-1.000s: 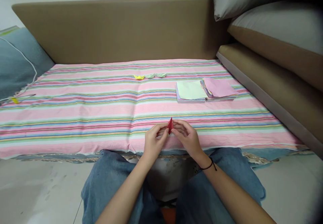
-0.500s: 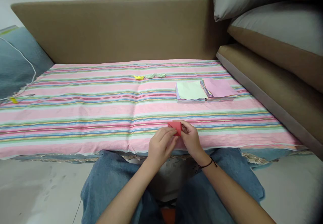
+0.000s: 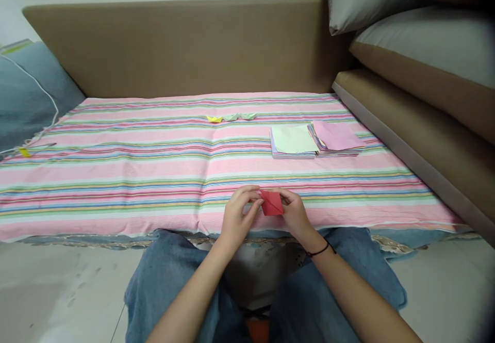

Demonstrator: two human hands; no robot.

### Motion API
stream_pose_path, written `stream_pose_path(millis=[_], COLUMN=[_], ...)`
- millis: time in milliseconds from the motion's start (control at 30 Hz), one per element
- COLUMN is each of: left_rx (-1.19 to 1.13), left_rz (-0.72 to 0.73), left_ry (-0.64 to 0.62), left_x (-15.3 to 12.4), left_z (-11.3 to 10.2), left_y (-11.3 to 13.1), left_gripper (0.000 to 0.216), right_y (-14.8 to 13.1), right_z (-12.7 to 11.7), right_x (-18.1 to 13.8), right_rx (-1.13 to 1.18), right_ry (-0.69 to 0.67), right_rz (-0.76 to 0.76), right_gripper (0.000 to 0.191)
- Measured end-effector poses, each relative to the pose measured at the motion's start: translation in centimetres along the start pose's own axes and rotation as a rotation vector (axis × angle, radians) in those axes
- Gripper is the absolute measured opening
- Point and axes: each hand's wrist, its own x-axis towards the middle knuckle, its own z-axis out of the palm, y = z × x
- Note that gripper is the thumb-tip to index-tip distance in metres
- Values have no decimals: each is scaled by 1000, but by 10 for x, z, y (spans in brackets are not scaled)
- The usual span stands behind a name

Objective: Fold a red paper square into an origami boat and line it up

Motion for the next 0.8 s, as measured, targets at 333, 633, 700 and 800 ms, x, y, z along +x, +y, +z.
stream_pose_path(millis=[333,633,700,800], left_rx=[335,173,126,55], left_rz=[269,52,17,-8], left_ry=[54,-168,-168,-150], left_x=[-6,-6,-7,-8], left_z=[-2,8,11,13], left_y=[4,4,2,-2], left_gripper=[27,42,41,39], right_y=[0,-10,-9,-9], right_z=[-4,-1,0,0], right_x=[0,-7,-8,-7], right_rx=[-201,-656,-676,-655], right_ry=[68,112,132,139], right_rz=[-192,-450,-470,-482], right_gripper=[13,13,11,11])
